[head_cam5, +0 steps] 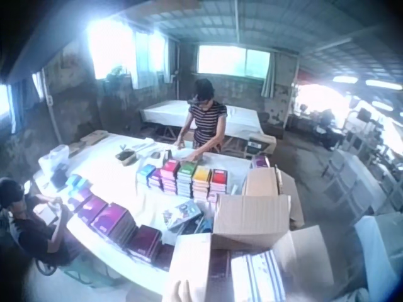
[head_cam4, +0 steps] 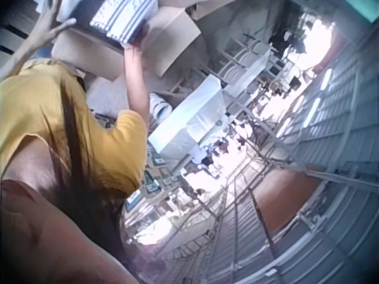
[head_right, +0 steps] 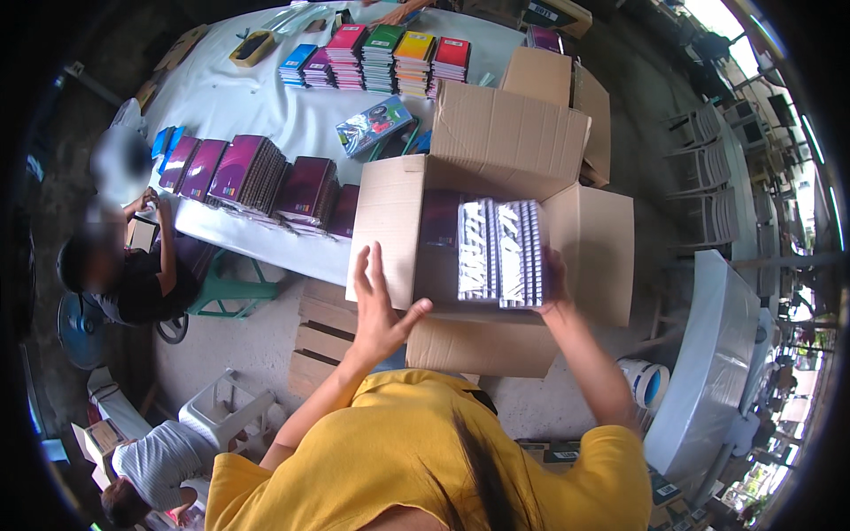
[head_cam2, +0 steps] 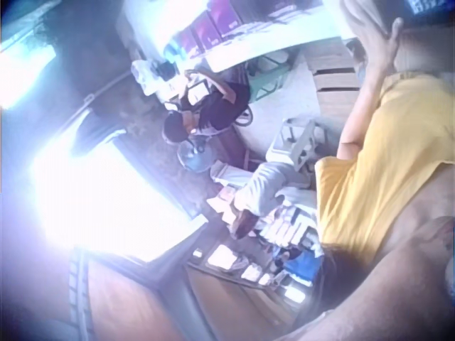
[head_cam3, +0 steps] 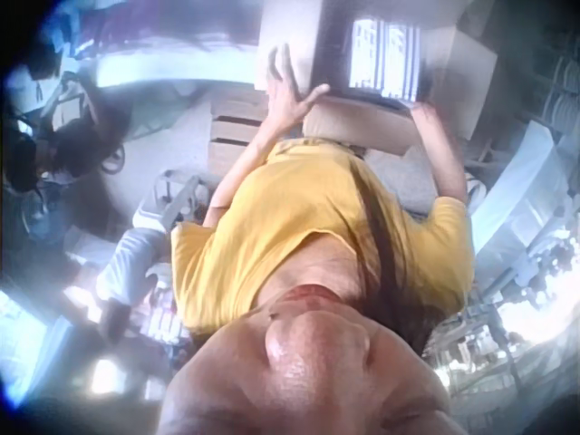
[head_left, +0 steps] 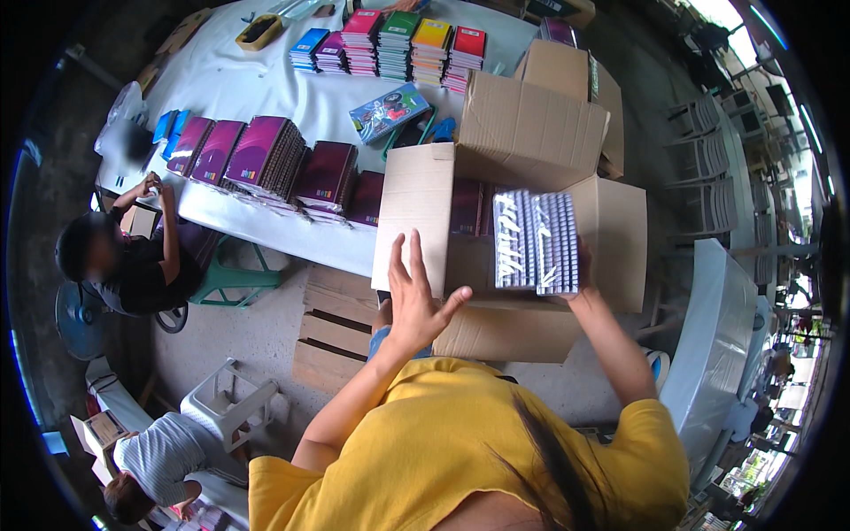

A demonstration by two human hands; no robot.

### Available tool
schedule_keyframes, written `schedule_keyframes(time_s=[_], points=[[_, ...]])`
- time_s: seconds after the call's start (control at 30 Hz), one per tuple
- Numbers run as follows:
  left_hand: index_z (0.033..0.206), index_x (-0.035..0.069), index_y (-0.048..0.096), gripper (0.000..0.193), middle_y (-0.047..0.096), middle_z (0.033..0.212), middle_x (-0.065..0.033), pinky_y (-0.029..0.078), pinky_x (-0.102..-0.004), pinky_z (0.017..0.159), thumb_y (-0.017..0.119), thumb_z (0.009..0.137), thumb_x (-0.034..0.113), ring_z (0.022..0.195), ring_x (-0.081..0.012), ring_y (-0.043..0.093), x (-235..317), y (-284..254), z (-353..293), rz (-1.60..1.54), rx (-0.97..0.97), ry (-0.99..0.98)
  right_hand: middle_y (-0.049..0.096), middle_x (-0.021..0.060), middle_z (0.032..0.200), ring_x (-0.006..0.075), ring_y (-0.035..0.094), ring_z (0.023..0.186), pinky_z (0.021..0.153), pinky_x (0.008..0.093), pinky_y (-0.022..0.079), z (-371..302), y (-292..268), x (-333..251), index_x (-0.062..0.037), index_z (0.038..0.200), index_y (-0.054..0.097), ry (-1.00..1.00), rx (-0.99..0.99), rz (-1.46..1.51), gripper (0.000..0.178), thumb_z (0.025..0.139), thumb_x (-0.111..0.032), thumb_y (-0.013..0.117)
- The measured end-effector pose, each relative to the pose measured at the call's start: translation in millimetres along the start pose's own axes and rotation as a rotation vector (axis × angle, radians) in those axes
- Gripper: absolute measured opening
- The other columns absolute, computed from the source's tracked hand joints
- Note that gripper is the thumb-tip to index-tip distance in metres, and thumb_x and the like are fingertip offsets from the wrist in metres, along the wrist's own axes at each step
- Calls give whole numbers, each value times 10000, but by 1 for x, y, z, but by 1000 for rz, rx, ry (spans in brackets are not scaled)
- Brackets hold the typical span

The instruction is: The person places stacks of purple and silver notebooks into a cardboard box, seals the box using a tape dispenser, and writes on the side of the box with a pen.

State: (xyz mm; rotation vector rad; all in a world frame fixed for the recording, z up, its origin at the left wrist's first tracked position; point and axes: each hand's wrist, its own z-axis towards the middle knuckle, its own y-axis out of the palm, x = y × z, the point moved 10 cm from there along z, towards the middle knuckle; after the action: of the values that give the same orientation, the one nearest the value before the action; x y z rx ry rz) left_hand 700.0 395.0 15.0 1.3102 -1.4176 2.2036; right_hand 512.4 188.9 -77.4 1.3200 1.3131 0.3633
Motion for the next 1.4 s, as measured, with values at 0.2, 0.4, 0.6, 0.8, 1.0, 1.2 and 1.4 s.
schedule_keyframes(time_s=[0.2,0.4,0.6,0.8,1.0,1.2,1.4], points=[[1544,86,-9,1257,-1,1563,-289,143,-680,1081,674,697,716,1435,-504,45,-33,79,-33,150,-253,-72,632,166,1200,312,651,1038,962,466,504,5,-44,69,-9,1231,562,659,197,69,461,906,-333,602],[1545,83,4,1237,4,1566,-279,156,-660,1094,710,708,658,1437,-499,50,-37,79,-30,135,-315,-120,638,98,1185,228,610,1086,967,408,480,36,-125,184,-50,1228,587,878,355,-475,523,879,-434,657],[1543,74,8,1233,6,1570,-271,186,-643,1100,718,710,642,1431,-508,75,-34,81,-24,96,-343,-98,647,84,1162,204,614,1042,926,366,483,58,-141,211,-52,1201,617,595,190,-479,543,870,-479,673],[1543,75,16,1214,4,1566,-282,177,-671,1085,734,717,599,1430,-514,64,-37,79,-24,66,-338,-94,681,171,1020,275,685,843,692,402,583,39,-131,128,2,1150,639,754,306,-930,450,908,-377,631],[1529,21,2,1237,12,1554,-306,170,-636,1108,741,717,591,1434,-503,59,-34,84,-21,105,-402,-60,648,197,1122,338,658,930,800,478,549,62,-185,150,3,1278,561,617,308,-1045,659,833,-463,701],[1522,4,-10,1226,4,1547,-317,160,-585,1139,784,726,494,1435,-499,59,-38,78,-16,13,-431,-49,659,204,1105,343,651,972,840,481,532,65,-178,199,2,1287,565,593,188,-956,723,792,-500,728],[1529,37,94,1103,166,1525,-282,275,-563,1100,782,759,426,1395,-491,204,-24,62,-8,-80,-368,113,669,211,1089,347,645,1014,879,484,514,68,-178,189,0,1295,568,708,117,-1138,788,751,-537,756]])
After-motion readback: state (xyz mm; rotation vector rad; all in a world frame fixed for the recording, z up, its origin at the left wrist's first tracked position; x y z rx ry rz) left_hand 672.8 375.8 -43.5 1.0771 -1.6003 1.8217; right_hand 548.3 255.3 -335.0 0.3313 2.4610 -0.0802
